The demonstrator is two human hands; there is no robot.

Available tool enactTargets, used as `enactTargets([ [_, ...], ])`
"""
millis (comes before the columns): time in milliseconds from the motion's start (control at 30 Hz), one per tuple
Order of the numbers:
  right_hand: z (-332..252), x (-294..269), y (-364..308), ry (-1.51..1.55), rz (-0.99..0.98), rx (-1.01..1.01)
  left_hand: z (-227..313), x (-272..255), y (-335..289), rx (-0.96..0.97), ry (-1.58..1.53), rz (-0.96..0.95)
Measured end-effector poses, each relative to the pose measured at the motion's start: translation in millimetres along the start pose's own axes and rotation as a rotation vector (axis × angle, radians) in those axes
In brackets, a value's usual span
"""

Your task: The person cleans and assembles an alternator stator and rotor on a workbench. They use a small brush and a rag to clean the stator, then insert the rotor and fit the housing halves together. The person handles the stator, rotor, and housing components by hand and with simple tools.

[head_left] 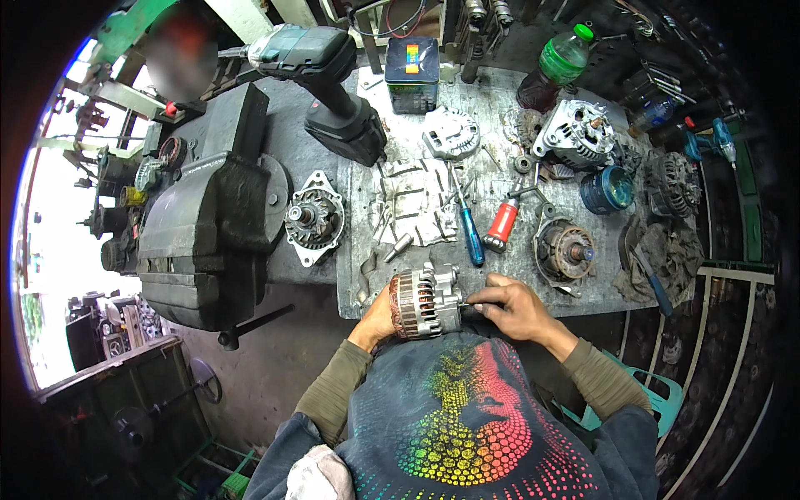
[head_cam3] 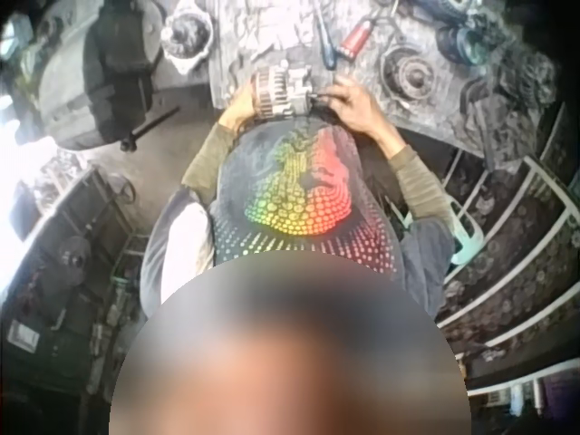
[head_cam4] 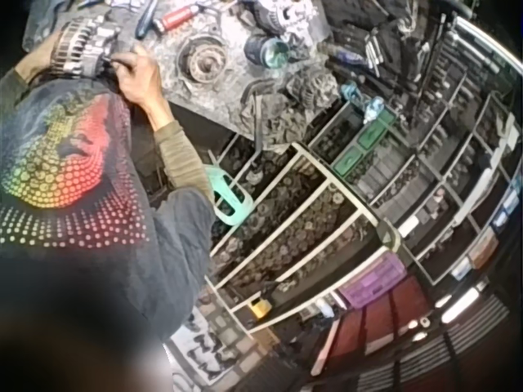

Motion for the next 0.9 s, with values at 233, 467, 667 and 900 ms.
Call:
enactTargets([
  [233, 3, -3, 2, -0.179, 0.097, -0.275, 15, 3, -2, 0.061, 0.023, -0.053],
  [467, 6, 4, 3, 0.396, -0.192, 0.249, 10, 0, -3, 0.019, 0.047, -0.033],
  [667, 3, -2, 4, -0.061, -0.08, -0.053, 4, -2, -11, 0.022, 0.128, 0.074],
  [900, -1, -4, 3, -0.035, -0.083, -0.011, 4, -1, -7, -0.174, -0.012, 0.138],
])
Point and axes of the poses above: each hand's wrist, its own y-axis towards the middle knuckle, its own x-axis out of the palm, z = x × y, the point moved 1 cm from there along y, towards the middle knuckle, and after that the axes turned 9 degrees about -y, right-handed, at the moved point
